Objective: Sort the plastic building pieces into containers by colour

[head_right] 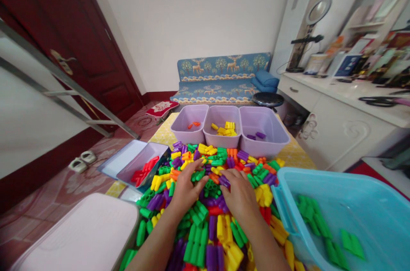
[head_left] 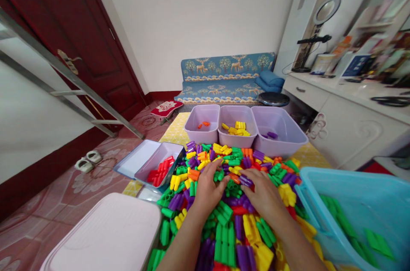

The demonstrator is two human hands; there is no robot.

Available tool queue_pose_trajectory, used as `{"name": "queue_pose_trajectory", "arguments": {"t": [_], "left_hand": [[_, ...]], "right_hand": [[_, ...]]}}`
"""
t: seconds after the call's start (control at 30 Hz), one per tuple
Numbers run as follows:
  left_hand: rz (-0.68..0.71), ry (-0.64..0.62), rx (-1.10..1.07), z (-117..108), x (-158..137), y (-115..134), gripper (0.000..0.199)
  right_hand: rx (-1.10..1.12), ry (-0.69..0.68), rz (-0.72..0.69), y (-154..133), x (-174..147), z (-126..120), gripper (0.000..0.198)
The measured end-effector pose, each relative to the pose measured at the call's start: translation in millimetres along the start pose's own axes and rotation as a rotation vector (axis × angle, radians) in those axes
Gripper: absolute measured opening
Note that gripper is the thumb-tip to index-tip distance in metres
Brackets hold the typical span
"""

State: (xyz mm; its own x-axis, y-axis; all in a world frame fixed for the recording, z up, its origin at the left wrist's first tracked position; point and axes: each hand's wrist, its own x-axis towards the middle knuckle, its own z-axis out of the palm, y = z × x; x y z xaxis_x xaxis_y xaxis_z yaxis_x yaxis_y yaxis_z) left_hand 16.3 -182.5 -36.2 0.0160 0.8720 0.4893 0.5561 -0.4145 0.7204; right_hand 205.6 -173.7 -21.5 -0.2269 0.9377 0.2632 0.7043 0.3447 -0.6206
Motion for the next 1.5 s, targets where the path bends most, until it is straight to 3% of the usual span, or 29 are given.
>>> {"name": "queue_pose_trajectory", "arguments": {"t": [0.2, 0.33, 0.5, 0.67, 0.87, 1.03, 1.13, 1.23, 1.3, 1.37, 1.43, 1.5], "left_hand": [[0.072, -0.083, -0.029, -2.7, -1.8, 9.1, 0.056], [0.053, -0.063, -0.083, -0.7, -3.0, 6.3, 0.050], [0.086, -0.098, -0.160, 0.7, -2.6, 6.7, 0.033], [0.047, -0.036, -0.238, 1.7, -0.6, 9.7, 0.026], [-0.073, 0.048, -0.257, 3.0, -1.4, 5.4, 0.024], [-0.176, 0.110, -0.269, 4.7, -4.0, 4.0, 0.037], [-0.133, 0.110, -0.300, 5.3, -4.7, 5.9, 0.050], [-0.086, 0.097, -0.302, 5.4, -4.3, 6.0, 0.048], [-0.044, 0.091, -0.256, 5.2, -3.6, 5.0, 0.035], [-0.004, 0.087, -0.203, 4.9, -2.9, 4.1, 0.026], [0.011, 0.083, -0.177, 4.5, -2.3, 3.9, 0.024], [0.011, 0.075, -0.169, 4.2, -2.1, 4.5, 0.024]], "right_hand": [[0.414, 0.082, 0.200, -2.8, 4.5, 12.3, 0.039], [0.602, 0.080, 0.202, -1.8, 2.7, 18.1, 0.036], [0.599, 0.097, 0.105, 3.5, -0.1, 21.4, 0.032], [0.585, 0.079, 0.067, 5.5, -2.1, 21.9, 0.029], [0.647, 0.119, 0.143, 0.2, -3.2, 19.8, 0.032], [0.750, 0.199, 0.231, -3.7, -2.8, 11.7, 0.037], [0.733, 0.083, 0.253, -1.4, 0.3, 5.5, 0.035], [0.707, 0.028, 0.261, 3.4, 8.4, -3.0, 0.037], [0.702, 0.076, 0.275, 4.1, 16.7, -11.5, 0.039], [0.776, 0.236, 0.257, 0.6, 25.2, -21.4, 0.046], [0.911, 0.445, 0.172, -5.5, 31.6, -30.1, 0.055], [0.989, 0.567, 0.080, -10.5, 34.0, -34.4, 0.061]]}}
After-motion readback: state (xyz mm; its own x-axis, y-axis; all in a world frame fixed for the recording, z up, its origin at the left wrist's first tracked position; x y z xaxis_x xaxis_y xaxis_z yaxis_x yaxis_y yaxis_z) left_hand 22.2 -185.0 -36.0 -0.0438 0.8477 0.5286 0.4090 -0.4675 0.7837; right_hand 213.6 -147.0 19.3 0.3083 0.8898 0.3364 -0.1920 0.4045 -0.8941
